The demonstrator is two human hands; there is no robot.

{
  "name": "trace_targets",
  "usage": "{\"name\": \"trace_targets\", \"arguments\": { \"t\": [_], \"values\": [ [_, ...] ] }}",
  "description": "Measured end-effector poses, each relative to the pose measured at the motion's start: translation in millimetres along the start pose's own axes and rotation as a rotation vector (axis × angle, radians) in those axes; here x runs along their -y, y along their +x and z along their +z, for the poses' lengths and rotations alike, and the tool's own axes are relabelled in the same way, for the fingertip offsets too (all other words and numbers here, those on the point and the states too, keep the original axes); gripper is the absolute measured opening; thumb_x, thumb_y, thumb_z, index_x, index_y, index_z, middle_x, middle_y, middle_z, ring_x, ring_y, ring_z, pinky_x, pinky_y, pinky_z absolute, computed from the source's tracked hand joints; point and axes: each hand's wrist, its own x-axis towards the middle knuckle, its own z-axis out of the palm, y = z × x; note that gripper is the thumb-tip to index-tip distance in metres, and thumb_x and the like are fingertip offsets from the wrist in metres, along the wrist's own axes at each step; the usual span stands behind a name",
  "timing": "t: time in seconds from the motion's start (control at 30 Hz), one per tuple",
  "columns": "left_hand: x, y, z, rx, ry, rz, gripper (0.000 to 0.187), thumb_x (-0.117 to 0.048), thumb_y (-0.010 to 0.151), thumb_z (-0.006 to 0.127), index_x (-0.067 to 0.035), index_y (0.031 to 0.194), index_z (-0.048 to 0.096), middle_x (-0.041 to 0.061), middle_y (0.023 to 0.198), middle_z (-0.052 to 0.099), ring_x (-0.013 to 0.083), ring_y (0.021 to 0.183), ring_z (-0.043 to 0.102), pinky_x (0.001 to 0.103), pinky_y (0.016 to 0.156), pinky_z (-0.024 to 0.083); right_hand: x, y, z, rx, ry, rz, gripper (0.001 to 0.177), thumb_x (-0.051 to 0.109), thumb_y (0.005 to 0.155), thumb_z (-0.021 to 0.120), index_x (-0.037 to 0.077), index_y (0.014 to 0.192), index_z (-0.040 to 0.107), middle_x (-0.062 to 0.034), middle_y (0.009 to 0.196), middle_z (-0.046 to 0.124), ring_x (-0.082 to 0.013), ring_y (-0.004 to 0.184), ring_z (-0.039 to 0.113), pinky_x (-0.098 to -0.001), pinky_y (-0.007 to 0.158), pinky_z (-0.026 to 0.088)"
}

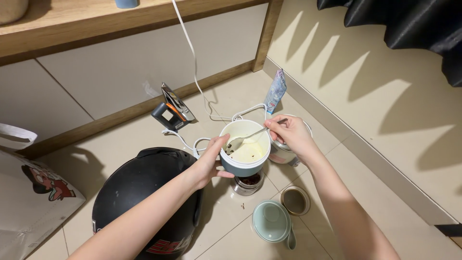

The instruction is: The person opens a blue thermal container filled with a dark food mixture and transfers the contents into a small glass jar using a spoon. They then close the jar and place it on the table.

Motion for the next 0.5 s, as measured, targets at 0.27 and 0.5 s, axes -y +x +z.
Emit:
{"name": "trace_targets", "arguments": {
  "t": [0.27,0.5],
  "values": [
    [17,6,6,0.008,0.028,-0.085,0.093,-0.067,0.079,0.057,-0.023,0.154,0.025,0.015,0.152,0.038,0.043,0.131,0.054,0.046,0.078,0.064,-40,1,-10,-0.098,0.039,-0.013,0.026,0.025,0.101,0.057,0.021,0.127,0.062,0.0044,0.066,0.052,-0.0029,0.053,0.042,-0.0205,0.048,0.033],
    [31,11,-1,-0.01,-0.031,-0.111,0.088,-0.065,0.079,0.057,-0.025,0.152,0.029,0.013,0.149,0.04,0.0426,0.13,0.053,0.049,0.08,0.064,-226,-83,-54,-0.12,-0.532,0.296,0.044,0.038,0.102,0.054,0.003,0.093,0.08,-0.0113,0.074,0.072,-0.0205,0.07,0.068,-0.0353,0.068,0.055]
  ]
}}
